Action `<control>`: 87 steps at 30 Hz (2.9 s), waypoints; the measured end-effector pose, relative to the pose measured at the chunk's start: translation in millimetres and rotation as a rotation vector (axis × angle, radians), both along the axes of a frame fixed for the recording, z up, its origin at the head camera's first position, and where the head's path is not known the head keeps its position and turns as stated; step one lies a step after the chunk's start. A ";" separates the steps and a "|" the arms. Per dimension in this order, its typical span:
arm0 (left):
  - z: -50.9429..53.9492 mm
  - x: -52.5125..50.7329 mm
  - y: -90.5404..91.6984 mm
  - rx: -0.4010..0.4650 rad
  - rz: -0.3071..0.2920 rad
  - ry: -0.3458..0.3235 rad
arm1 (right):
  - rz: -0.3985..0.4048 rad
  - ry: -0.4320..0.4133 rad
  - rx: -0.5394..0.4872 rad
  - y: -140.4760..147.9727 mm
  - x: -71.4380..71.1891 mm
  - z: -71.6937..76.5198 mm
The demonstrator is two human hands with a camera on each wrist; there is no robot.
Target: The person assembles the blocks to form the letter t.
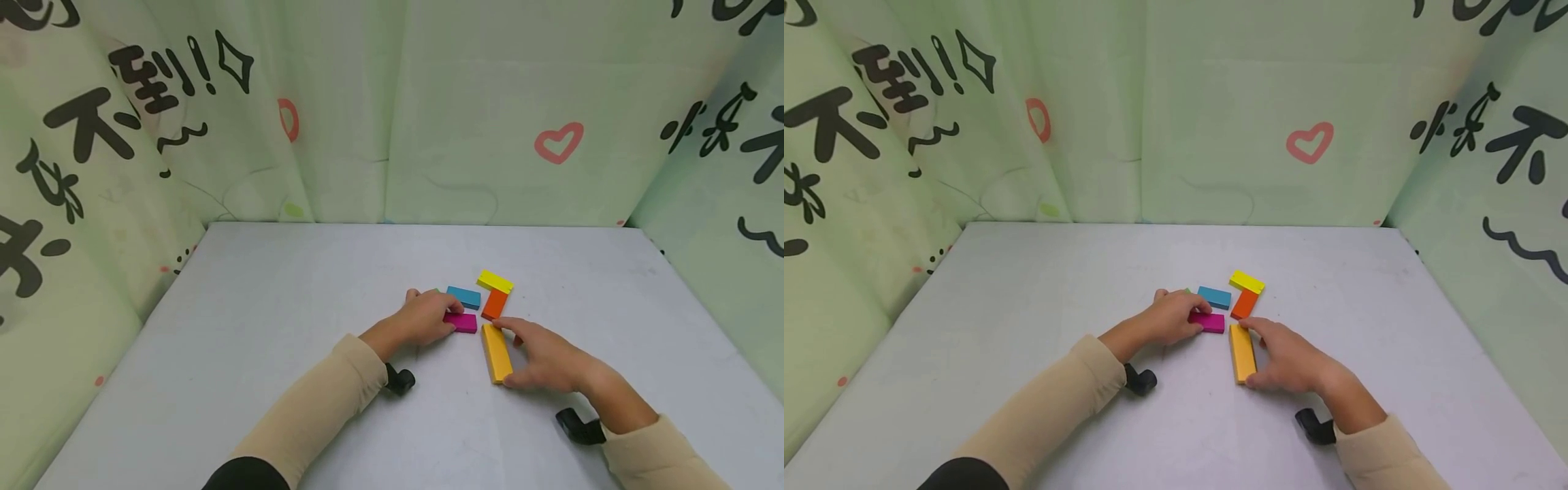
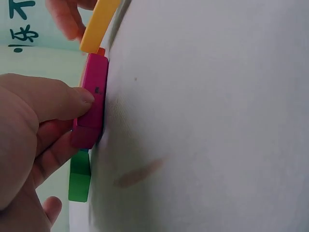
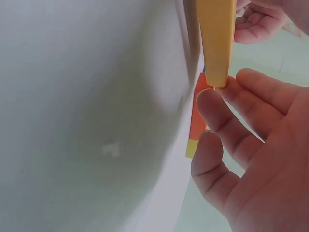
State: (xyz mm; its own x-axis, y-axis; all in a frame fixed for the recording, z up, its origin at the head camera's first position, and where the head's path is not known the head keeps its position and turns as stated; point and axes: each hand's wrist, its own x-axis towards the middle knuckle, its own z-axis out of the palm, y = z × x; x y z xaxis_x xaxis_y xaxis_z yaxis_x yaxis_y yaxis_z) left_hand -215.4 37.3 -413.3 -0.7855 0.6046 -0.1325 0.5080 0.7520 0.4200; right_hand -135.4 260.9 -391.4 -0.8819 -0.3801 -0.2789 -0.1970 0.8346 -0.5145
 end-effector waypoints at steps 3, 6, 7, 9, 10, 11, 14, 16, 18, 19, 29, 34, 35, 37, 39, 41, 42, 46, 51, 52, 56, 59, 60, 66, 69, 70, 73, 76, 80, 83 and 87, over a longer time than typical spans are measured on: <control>0.2 0.4 -1.3 0.006 0.013 -0.009 | -0.003 -0.005 -0.009 -1.6 2.3 2.0; 0.0 0.5 -2.8 0.010 0.017 -0.007 | 0.002 -0.009 -0.012 -3.1 4.4 3.2; 0.2 0.7 -3.5 0.012 0.016 -0.006 | 0.002 -0.011 -0.012 -3.6 5.2 3.4; 1.0 1.3 -5.0 0.018 0.012 -0.006 | 0.005 -0.015 -0.013 -4.6 6.3 3.8; 1.7 1.7 -5.9 0.022 0.010 -0.007 | 0.008 -0.015 -0.016 -5.0 6.9 3.6; 2.6 2.1 -6.8 0.025 0.009 -0.009 | 0.006 -0.018 -0.018 -5.6 7.5 3.5; 5.2 3.8 -9.3 0.031 0.007 -0.015 | 0.003 -0.023 -0.028 -6.6 8.8 2.7; 6.6 4.7 -10.7 0.031 0.006 -0.018 | -0.001 -0.027 -0.032 -7.2 9.7 1.4; 7.8 5.5 -11.9 0.029 0.006 -0.019 | -0.001 -0.029 -0.037 -8.2 11.0 0.4; 8.4 5.9 -12.5 0.027 0.006 -0.019 | 0.006 -0.026 -0.038 -8.7 11.7 -0.1; 7.0 8.9 -17.6 0.047 -0.005 -0.050 | 0.028 -0.012 -0.035 -13.9 16.8 -0.6; 3.3 10.1 -18.4 0.045 0.004 -0.059 | 0.024 -0.017 -0.029 -16.0 17.5 -1.8; 2.8 10.2 -18.6 0.045 0.005 -0.061 | 0.027 -0.017 -0.030 -16.4 17.8 -1.8; 1.9 10.6 -18.9 0.046 0.007 -0.065 | 0.031 -0.018 -0.032 -17.2 18.7 -2.0; 1.3 11.1 -19.2 0.048 0.007 -0.069 | 0.039 -0.017 -0.038 -17.9 19.7 -1.8; 0.7 11.7 -19.2 0.050 0.007 -0.071 | 0.041 -0.021 -0.042 -18.9 20.6 -1.6; 0.5 12.1 -19.3 0.050 0.006 -0.071 | 0.041 -0.021 -0.044 -19.2 20.9 -1.7; -0.8 13.1 -19.5 0.054 -0.002 -0.071 | 0.043 -0.022 -0.042 -19.6 21.9 -1.8; -1.7 14.7 -18.4 0.051 -0.012 -0.060 | 0.051 -0.013 -0.032 -19.2 23.1 -2.5; -1.4 15.1 -17.9 0.051 -0.013 -0.060 | 0.052 -0.012 -0.029 -19.2 23.4 -2.5; -0.7 16.7 -15.2 0.049 -0.019 -0.059 | 0.051 -0.009 -0.020 -19.3 24.5 -1.9; -0.4 17.6 -12.7 0.043 -0.022 -0.057 | 0.049 -0.007 -0.013 -19.3 24.7 -1.6; -0.4 17.8 -12.1 0.039 -0.022 -0.055 | 0.049 -0.005 -0.011 -19.3 24.7 -1.5; -1.3 18.5 -9.2 0.027 -0.017 -0.056 | 0.042 0.004 0.005 -19.5 25.6 -1.9; -1.2 18.8 -8.1 0.025 -0.021 -0.051 | 0.035 0.008 0.014 -19.2 26.2 -1.8; -0.9 18.9 -7.7 0.026 -0.022 -0.051 | 0.034 0.007 0.015 -19.2 26.3 -1.7; -0.7 19.0 -6.5 0.028 -0.021 -0.058 | 0.031 0.003 0.014 -19.0 26.5 -1.7; -1.1 18.8 -5.4 0.027 -0.019 -0.063 | 0.031 0.002 0.013 -19.0 26.4 -1.7; -2.2 18.1 -4.3 0.019 -0.023 -0.055 | 0.031 0.006 0.015 -19.0 26.5 -1.8; -2.3 18.0 -3.8 0.018 -0.027 -0.054 | 0.032 0.007 0.017 -18.9 26.5 -1.9; -1.3 18.8 -3.2 0.019 -0.031 -0.052 | 0.031 0.005 0.021 -18.9 26.5 -2.1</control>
